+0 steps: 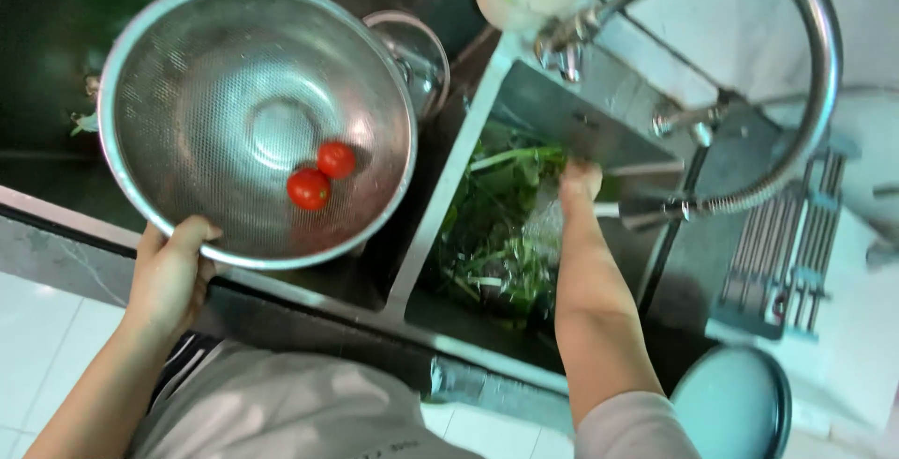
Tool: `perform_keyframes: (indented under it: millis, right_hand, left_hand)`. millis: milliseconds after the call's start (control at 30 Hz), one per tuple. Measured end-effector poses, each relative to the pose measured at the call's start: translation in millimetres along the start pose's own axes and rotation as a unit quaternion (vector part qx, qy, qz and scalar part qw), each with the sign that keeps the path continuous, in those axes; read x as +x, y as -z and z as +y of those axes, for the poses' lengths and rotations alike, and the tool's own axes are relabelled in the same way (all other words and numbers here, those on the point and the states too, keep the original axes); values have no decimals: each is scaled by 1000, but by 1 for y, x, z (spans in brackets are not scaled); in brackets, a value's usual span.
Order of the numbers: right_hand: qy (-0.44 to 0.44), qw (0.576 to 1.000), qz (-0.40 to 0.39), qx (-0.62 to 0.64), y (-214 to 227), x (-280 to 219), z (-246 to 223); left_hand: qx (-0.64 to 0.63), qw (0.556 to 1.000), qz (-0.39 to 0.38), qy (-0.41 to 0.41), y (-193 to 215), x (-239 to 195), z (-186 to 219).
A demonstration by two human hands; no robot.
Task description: Washing tomatoes, garlic, and leafy greens in a kitchen sink.
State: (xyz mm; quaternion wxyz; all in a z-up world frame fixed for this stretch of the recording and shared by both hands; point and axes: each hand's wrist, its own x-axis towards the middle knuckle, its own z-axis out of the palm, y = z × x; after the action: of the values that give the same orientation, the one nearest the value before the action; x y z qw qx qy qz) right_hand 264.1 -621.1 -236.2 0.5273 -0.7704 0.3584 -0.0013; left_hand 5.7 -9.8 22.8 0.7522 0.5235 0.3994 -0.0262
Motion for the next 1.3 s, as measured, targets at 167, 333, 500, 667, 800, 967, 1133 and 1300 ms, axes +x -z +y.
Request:
perform_keyframes:
  millis: [167,333,500,667,800,967,1133,1300]
  right_hand:
    - [-169,984,1,63,-5,80,51]
    - [-116,990,-54,63,4,21,30]
    - [-97,905,-175,376,57,-66,-12]
    - [-142,744,-336,560,84,-182,-98]
    - [-171,661,-496,536,94,-144,-80]
    - [-152,888,-377,214,111,-110,-48]
    - [-126,818,-430,-360,118,-77,57]
    - [-77,730,-259,-627,93,-145,101]
  left_hand:
    - [37,998,44,14,12,13,-20]
    - [64,998,27,-9,22,8,-31]
    - [-12,1000,5,-16,8,2,-10]
    - [-17,999,-27,-26,12,5,-12]
    - [-17,999,-32,-22,10,7,-10]
    - [-17,997,-58,-45,17,8,-17]
    - [-25,997,-63,-47,16,7,-15]
    - [-32,997,-48,-41,15,6,-13]
